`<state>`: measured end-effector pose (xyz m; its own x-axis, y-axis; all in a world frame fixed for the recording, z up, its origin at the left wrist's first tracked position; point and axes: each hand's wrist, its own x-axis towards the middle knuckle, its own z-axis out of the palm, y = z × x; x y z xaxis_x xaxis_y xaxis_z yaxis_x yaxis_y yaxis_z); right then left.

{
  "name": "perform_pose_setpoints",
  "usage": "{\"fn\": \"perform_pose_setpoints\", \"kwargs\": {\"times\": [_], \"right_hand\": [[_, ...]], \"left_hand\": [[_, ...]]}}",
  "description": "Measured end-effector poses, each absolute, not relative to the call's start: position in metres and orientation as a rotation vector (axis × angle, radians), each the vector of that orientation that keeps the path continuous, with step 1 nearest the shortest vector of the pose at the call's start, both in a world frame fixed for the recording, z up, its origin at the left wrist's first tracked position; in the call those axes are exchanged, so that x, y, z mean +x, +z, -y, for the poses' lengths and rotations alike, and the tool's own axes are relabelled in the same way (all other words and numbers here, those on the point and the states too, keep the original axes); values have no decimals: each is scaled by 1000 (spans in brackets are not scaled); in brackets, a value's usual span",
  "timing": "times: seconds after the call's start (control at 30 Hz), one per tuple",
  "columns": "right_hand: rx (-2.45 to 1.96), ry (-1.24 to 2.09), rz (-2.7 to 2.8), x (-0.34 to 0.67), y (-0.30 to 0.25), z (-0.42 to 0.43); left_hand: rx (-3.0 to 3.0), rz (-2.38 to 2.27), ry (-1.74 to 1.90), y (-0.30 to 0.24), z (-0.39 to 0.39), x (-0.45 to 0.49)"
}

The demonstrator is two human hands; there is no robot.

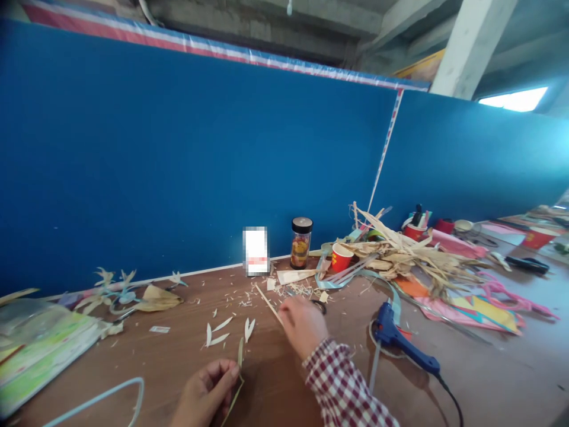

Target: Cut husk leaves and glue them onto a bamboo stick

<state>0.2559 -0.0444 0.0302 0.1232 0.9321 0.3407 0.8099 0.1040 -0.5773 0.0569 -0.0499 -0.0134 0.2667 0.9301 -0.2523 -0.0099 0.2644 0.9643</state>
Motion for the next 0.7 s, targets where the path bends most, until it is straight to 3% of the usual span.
{"fn": "perform_pose_setpoints", "kwargs": {"times": [0.07, 0.2, 0.7], "right_hand": [[-1970, 9, 1695, 278, 31, 40], [-2275, -25, 1777, 296, 22, 36], [-2481, 82, 1782, 297, 23, 35]], "left_hand": [[1109, -1096, 845, -12, 50, 56], [1151, -1097, 827, -13, 48, 53], [1182, -1060, 852, -14, 48, 53]]}}
